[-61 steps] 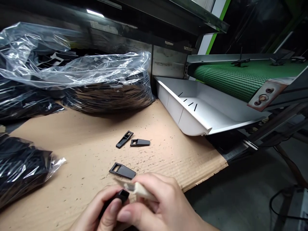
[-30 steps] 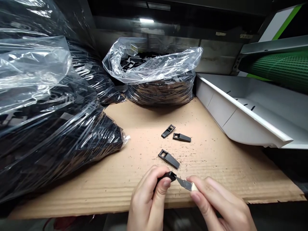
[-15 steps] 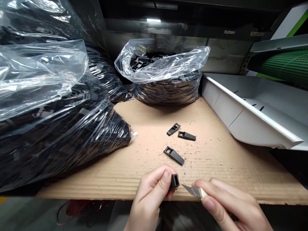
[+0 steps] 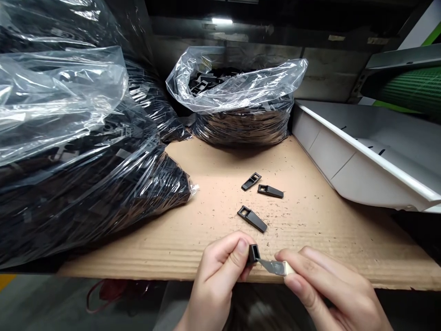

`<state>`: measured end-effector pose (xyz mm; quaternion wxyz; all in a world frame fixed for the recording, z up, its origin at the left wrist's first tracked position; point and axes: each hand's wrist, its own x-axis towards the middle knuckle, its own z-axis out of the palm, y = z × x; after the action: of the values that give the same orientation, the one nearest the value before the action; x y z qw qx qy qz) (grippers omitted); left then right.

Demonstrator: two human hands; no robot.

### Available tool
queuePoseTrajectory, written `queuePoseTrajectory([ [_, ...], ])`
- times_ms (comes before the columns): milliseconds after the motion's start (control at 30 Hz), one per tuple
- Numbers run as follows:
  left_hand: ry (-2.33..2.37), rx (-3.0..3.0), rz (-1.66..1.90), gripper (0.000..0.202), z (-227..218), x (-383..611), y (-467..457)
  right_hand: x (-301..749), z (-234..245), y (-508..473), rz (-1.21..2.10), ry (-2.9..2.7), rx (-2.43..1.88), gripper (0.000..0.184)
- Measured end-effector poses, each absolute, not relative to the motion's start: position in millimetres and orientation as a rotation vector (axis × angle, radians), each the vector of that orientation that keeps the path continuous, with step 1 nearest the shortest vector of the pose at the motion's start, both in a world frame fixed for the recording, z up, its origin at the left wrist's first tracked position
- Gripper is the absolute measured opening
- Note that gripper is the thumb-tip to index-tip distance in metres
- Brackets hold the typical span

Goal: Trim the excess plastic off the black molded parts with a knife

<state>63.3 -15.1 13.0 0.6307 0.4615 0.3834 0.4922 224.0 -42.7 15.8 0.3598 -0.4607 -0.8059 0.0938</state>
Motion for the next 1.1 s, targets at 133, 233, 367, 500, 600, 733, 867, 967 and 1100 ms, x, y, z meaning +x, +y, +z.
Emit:
queuePoseTrajectory([
  [133, 0.901, 1.119, 1.155, 0.039, 11.5, 62.8, -16.7, 228.5, 13.7, -39.5, 0.204, -2.075, -1.244, 0.017],
  [233, 0.907, 1.136, 1.156, 0.039, 11.3, 62.9, -17.0, 228.4, 15.5, -39.1, 0.25, -2.048, -1.242, 0.015],
  [367, 0.915, 1.109, 1.127, 0.039, 12.3, 63.6, -16.2, 222.7, 18.2, -41.1, 0.343, -2.052, -1.174, 0.014],
  [500, 0.909, 1.097, 1.134, 0.038, 12.5, 63.5, -15.8, 219.7, 17.9, -41.7, 0.396, -2.036, -1.188, 0.015],
  [600, 0.882, 1.11, 1.143, 0.037, 11.4, 62.9, -15.9, 220.4, 16.8, -40.9, 0.368, -2.015, -1.188, 0.013],
  [733, 0.858, 1.139, 1.139, 0.037, 10.3, 62.2, -16.5, 222.9, 12.7, -36.4, 0.337, -2.015, -1.286, 0.016],
  [867, 0.865, 1.183, 1.158, 0.037, 11.3, 61.2, -17.6, 227.6, 10.1, -32.5, 0.315, -1.999, -1.401, 0.02],
  [967, 0.885, 1.192, 1.161, 0.037, 12.1, 59.8, -17.7, 231.1, 13.0, -34.0, 0.389, -1.962, -1.379, 0.019],
  [1100, 0.882, 1.196, 1.145, 0.036, 10.2, 60.7, -16.2, 232.8, 16.6, -36.9, 0.408, -1.919, -1.337, 0.019],
])
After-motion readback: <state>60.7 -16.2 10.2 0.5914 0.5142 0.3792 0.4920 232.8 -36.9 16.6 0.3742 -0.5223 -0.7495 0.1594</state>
